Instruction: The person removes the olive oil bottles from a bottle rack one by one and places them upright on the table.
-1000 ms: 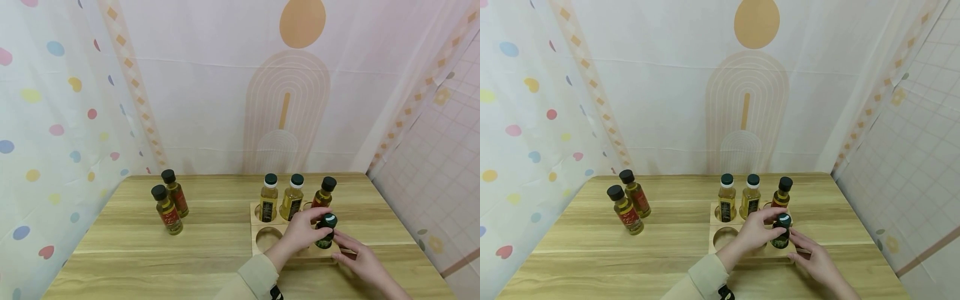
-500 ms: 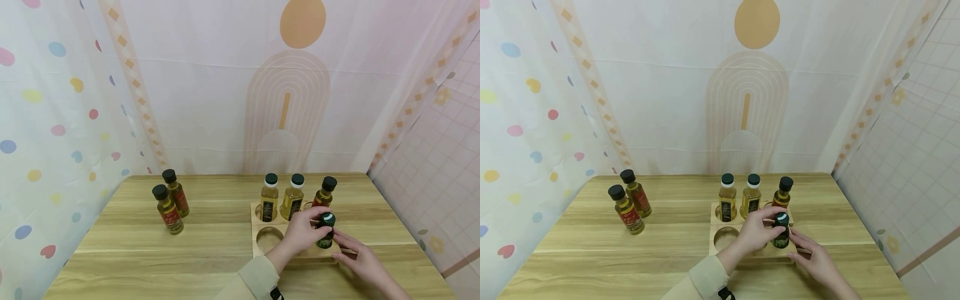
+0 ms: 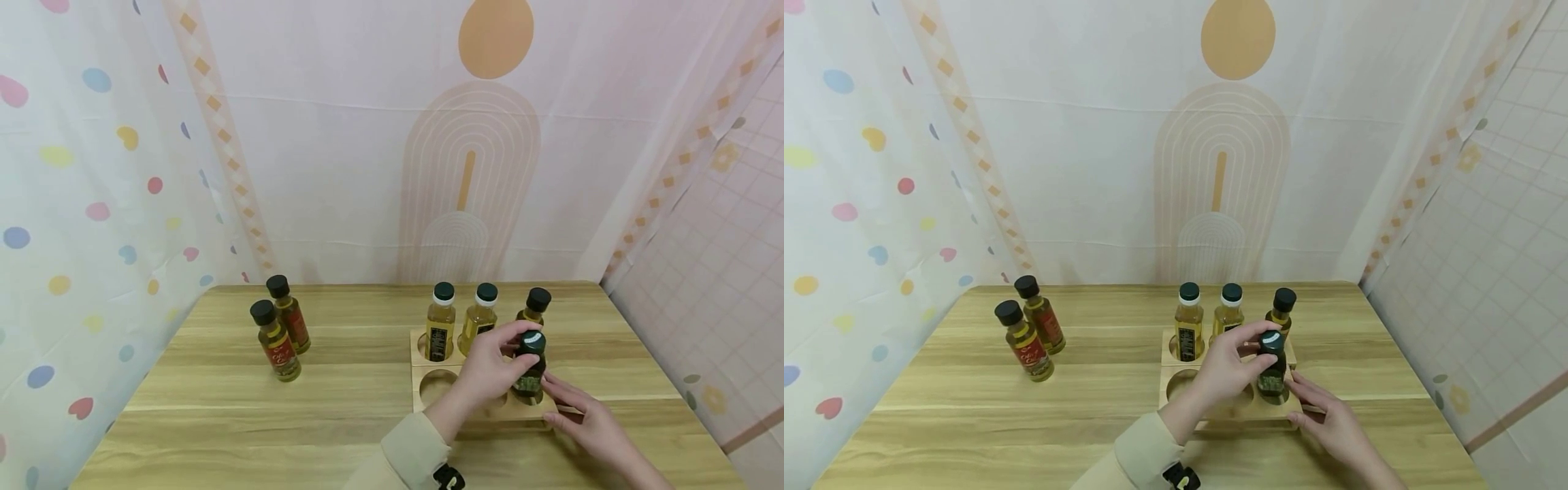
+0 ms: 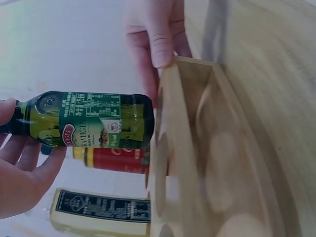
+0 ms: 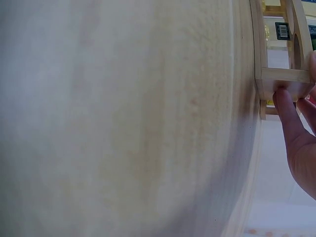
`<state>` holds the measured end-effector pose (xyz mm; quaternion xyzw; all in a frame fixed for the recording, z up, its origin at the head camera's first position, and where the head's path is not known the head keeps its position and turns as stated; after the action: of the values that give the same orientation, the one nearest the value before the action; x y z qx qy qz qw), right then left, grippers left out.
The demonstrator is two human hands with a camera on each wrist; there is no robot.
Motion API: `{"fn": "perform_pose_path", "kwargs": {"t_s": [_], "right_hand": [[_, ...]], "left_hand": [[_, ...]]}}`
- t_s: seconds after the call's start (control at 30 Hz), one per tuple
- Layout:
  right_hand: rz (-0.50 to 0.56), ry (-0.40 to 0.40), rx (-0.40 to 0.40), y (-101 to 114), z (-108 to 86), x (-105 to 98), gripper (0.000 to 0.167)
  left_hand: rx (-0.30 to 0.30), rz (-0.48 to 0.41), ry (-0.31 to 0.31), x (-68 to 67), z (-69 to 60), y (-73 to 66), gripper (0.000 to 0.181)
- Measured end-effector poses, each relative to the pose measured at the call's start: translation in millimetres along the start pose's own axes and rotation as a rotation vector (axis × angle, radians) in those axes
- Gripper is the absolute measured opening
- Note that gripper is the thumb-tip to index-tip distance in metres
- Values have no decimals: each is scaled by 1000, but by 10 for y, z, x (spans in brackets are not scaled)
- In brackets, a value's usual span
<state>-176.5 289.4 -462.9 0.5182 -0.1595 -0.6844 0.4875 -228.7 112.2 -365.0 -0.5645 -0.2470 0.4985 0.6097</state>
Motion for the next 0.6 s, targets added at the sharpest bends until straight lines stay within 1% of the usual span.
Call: {"fn": "perform_pose_path", "kwargs": {"t_s": [0.13,0.27,0.43,0.6], "right_hand": [[-43,-9,-36,13,-3,-3,46],[-52,-8,-40,17,3,-3,46],[-46,-2,-27,9,5,-6,46],[-38,-5,-40,13,0,-5,47]], "left_hand": [[22,-7,-11,-74,-19,-19,37],[42,3,-32,-153,-56,-42,37],[10,-6,-50,-243,-99,-20,37],[-10,-33,-56,-334,-140,30,37]]}}
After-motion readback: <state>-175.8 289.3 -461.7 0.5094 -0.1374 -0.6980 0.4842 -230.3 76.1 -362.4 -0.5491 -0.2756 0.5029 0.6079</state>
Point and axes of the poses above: each hand's wrist, its own z-axis towards the middle knuckle, its own x-axis out of the palm, y = z × x, the point moved 6 cm from there along z, towards the middle knuckle, and after that the axes turned 9 degrees about -x, right-handed, at the moved point
